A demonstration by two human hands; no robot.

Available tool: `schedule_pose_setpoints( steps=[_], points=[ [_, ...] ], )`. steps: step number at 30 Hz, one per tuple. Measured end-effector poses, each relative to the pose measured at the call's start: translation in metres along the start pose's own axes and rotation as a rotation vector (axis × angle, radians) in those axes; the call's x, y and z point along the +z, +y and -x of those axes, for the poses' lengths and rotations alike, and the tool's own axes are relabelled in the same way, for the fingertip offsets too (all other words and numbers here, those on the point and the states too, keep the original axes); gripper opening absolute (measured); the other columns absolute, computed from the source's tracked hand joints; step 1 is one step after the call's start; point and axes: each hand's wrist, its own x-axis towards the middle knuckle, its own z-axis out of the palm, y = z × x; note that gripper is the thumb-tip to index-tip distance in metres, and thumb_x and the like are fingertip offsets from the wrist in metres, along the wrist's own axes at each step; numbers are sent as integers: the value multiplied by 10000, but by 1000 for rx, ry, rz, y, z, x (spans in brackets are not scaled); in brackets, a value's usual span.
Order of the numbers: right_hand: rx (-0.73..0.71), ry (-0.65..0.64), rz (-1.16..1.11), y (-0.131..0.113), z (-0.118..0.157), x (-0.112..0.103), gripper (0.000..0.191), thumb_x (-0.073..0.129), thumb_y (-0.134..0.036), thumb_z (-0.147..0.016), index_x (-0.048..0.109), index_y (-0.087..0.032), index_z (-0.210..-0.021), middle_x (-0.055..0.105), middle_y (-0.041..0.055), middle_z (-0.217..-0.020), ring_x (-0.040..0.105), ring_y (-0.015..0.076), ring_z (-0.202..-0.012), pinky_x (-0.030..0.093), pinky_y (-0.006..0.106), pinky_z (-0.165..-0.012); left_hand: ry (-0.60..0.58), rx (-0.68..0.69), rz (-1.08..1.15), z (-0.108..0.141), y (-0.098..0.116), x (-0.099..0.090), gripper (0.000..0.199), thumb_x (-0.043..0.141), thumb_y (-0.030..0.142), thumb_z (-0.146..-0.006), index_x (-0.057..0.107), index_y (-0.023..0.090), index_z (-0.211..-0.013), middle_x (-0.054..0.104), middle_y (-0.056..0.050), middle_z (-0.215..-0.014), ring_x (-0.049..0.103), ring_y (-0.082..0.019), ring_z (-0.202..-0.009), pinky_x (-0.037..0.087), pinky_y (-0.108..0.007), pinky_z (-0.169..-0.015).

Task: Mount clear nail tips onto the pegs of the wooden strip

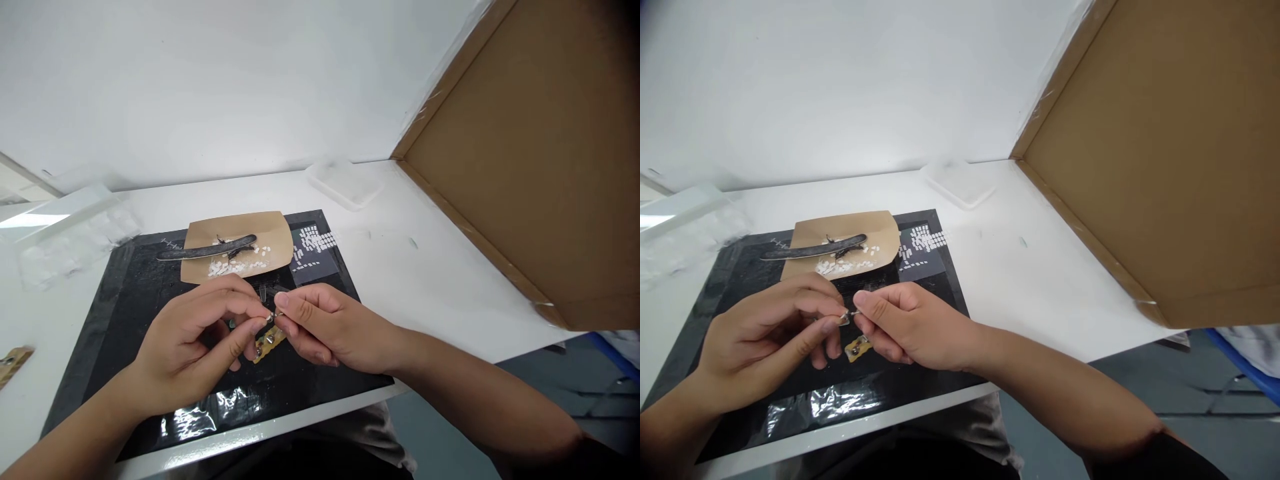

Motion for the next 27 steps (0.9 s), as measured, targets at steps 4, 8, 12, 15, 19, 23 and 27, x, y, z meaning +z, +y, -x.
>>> schedule_pose_setpoints(
  steps=[4,8,12,15,19,23,27],
  points=[
    [9,-15,1,1,-1,-2,475,495,-582,-1090,533,-196,-814,461,-108,-500,340,56,-414,309,178,-430,-13,-30,64,1,-1,1,149,597,139,-1033,730,185,-1080,672,-52,-951,722,-95,-602,613,-137,-456],
    [2,-42,-17,3,-3,-4,459,496,-570,-1095,594,-177,-879,469,-113,-502,344,54,-401,323,178,-426,-29,-67,157,2,-1,1,127,594,159,-1041,713,181,-1078,653,-55,-964,735,-110,-616,613,-147,-442],
    [-16,-65,3,5,-4,-5,453,526,-574,-1081,627,-164,-916,472,-114,-508,351,57,-398,309,181,-415,-58,-118,235,4,-2,2,108,595,193,-1049,701,178,-1065,634,-53,-970,734,-114,-619,613,-154,-429],
    [-42,-91,31,5,-5,-6,450,534,-567,-1081,641,-158,-928,472,-107,-535,351,57,-421,308,184,-430,-77,-140,284,5,-1,2,114,587,216,-1060,688,165,-1047,622,-54,-972,724,-106,-622,617,-155,-438],
    [-62,-99,84,4,-4,-8,445,570,-561,-1068,657,-143,-941,476,-88,-596,365,53,-480,310,182,-471,-91,-174,348,5,2,1,136,591,254,-1064,668,147,-1030,636,-57,-969,715,-99,-628,612,-145,-446],
    [-45,-84,171,2,-3,-8,447,608,-570,-1045,658,-142,-927,513,-68,-626,410,53,-506,325,178,-484,-135,-282,385,5,5,0,184,634,309,-1044,665,135,-992,640,-52,-954,703,-100,-639,612,-150,-457],
    [-33,-109,223,1,-2,-8,452,599,-566,-1051,662,-142,-908,521,-57,-644,433,55,-527,355,172,-494,-150,-315,454,5,5,0,171,649,309,-1034,654,141,-1002,639,-40,-931,692,-100,-640,608,-155,-457]
  ],
)
